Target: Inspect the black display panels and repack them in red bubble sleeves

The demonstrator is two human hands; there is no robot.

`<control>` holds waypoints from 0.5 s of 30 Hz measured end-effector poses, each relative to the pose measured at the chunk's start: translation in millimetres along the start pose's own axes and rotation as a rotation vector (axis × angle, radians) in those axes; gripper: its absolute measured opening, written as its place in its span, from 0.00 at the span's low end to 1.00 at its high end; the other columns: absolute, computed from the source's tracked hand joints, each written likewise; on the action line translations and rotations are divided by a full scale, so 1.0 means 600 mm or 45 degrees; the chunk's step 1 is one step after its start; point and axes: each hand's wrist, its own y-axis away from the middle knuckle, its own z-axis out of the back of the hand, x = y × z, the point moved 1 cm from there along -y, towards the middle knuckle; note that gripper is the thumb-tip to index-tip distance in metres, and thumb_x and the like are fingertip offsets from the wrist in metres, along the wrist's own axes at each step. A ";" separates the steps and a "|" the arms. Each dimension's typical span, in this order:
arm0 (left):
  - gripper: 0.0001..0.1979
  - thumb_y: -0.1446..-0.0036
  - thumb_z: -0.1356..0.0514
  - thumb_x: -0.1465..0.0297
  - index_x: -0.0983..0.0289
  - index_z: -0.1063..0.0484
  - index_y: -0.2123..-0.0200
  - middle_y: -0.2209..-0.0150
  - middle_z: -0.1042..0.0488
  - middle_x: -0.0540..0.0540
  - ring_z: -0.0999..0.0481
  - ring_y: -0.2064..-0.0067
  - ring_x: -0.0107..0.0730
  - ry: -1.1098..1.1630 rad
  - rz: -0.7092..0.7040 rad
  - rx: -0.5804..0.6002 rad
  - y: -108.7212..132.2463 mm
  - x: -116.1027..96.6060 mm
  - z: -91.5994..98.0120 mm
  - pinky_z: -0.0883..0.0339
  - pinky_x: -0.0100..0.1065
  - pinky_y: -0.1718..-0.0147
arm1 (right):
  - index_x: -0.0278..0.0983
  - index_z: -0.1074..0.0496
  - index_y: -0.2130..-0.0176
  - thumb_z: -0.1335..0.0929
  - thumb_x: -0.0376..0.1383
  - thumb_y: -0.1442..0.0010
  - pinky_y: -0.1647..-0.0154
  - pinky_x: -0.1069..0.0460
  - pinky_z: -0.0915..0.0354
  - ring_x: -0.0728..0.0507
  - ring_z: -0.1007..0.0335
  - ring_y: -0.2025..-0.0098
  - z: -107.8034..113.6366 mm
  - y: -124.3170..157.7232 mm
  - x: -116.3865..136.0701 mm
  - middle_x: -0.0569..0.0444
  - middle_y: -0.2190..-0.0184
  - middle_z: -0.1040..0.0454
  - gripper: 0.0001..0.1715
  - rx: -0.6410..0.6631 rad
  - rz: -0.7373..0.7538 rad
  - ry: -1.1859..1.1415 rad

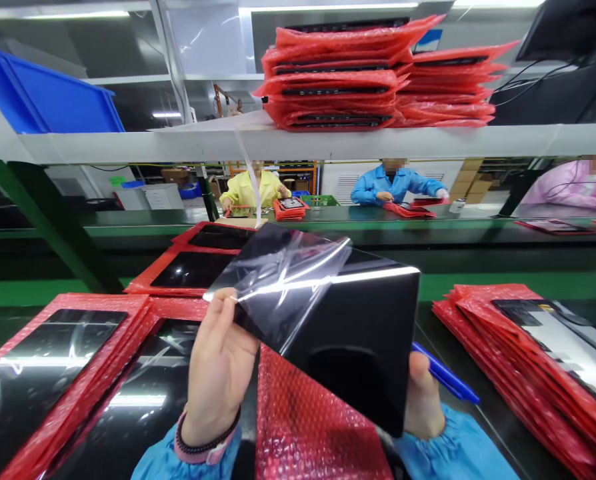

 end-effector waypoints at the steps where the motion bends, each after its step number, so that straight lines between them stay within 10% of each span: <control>1: 0.04 0.41 0.40 0.68 0.63 0.28 0.64 0.63 0.24 0.52 0.23 0.61 0.28 0.013 -0.073 -0.011 0.004 -0.004 -0.001 0.27 0.28 0.57 | 0.53 0.24 0.52 0.32 0.53 0.41 0.40 0.39 0.35 0.36 0.30 0.42 -0.010 -0.005 0.012 0.56 0.48 0.22 0.19 0.011 -0.005 -0.025; 6: 0.03 0.38 0.42 0.68 0.60 0.29 0.64 0.68 0.25 0.48 0.23 0.66 0.26 0.010 -0.315 0.010 0.014 -0.020 0.005 0.26 0.30 0.58 | 0.51 0.35 0.39 0.22 0.41 0.52 0.32 0.43 0.49 0.37 0.50 0.31 -0.065 -0.004 0.059 0.57 0.35 0.37 0.44 0.163 0.129 0.091; 15: 0.04 0.39 0.41 0.68 0.61 0.28 0.65 0.66 0.23 0.49 0.23 0.64 0.29 0.035 -0.280 -0.105 -0.008 -0.024 0.016 0.27 0.31 0.61 | 0.51 0.42 0.36 0.21 0.34 0.54 0.34 0.40 0.46 0.37 0.45 0.33 -0.068 0.023 0.042 0.53 0.36 0.36 0.52 0.182 -0.086 0.004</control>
